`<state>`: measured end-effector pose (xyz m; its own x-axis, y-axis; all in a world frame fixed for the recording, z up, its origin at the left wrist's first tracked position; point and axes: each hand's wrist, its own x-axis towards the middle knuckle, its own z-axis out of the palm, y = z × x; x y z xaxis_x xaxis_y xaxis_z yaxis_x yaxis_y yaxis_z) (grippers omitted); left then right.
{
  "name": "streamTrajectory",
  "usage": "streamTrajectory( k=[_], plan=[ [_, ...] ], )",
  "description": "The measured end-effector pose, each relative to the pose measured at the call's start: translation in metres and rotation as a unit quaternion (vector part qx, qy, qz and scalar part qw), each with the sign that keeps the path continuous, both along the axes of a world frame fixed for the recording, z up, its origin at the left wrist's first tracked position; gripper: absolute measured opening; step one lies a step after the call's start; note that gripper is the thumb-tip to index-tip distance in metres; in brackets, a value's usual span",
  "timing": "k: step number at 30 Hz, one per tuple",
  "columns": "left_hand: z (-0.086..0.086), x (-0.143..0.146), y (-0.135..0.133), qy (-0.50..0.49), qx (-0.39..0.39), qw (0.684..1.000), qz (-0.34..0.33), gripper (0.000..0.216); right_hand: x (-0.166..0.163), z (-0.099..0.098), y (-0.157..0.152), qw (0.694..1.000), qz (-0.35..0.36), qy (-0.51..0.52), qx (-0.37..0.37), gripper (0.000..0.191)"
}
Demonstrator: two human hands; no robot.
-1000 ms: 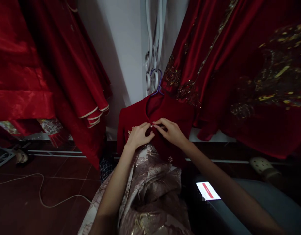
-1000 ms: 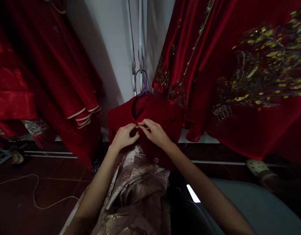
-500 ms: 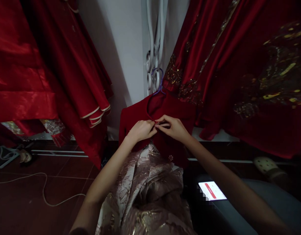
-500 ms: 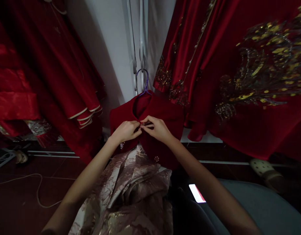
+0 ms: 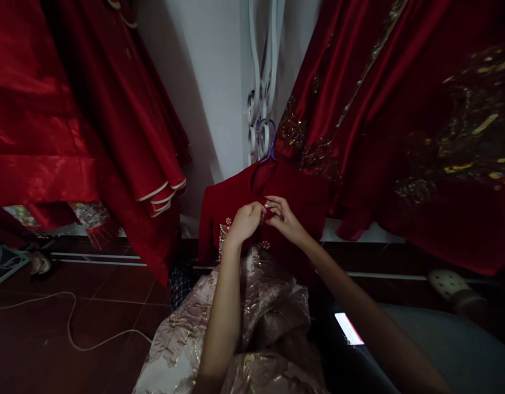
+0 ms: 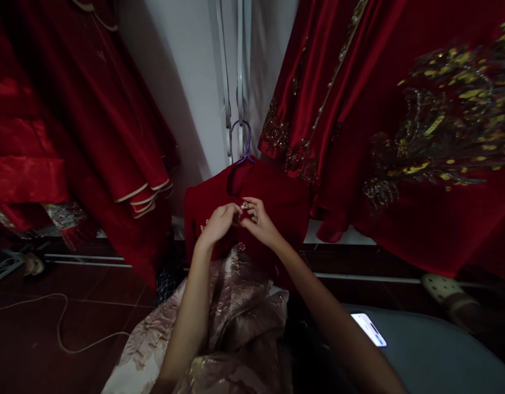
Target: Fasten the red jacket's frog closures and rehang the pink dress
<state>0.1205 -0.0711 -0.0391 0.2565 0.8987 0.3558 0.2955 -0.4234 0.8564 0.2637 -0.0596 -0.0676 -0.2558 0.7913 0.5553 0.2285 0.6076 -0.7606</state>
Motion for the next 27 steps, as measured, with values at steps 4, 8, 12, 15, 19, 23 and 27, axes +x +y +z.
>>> streamTrajectory(
  k=[4, 8, 12, 15, 19, 23, 27],
  plan=[
    [-0.031, 0.013, -0.003, -0.180, -0.102, 0.974, -0.089, 0.032, 0.004, -0.017, -0.017, 0.993, -0.059, -0.070, 0.077, 0.082],
    [-0.053, 0.016, -0.002, -0.218, -0.111, 0.967, -0.077, 0.033, 0.021, -0.022, -0.026, 0.992, -0.108, -0.060, 0.011, 0.069],
    [-0.063, 0.019, 0.001, -0.197, -0.076, 0.977, 0.004, 0.034, 0.046, -0.008, -0.034, 0.987, -0.069, -0.025, -0.143, 0.052],
    [-0.057, 0.018, -0.005, -0.205, -0.087, 0.975, 0.007, 0.037, 0.050, 0.009, -0.042, 0.974, 0.017, 0.047, -0.219, 0.052],
    [-0.037, 0.001, -0.027, -0.252, -0.285, 0.903, -0.202, 0.070, 0.038, 0.019, -0.049, 0.972, 0.052, 0.099, -0.208, 0.055],
    [-0.030, -0.019, -0.037, -0.217, -0.306, 0.901, -0.218, 0.055, 0.028, 0.019, -0.056, 0.985, 0.069, -0.022, -0.159, 0.047],
    [-0.039, -0.030, -0.031, -0.162, -0.270, 0.939, -0.139, 0.039, 0.023, 0.018, -0.066, 0.988, 0.014, -0.144, -0.058, 0.039]
  ],
)
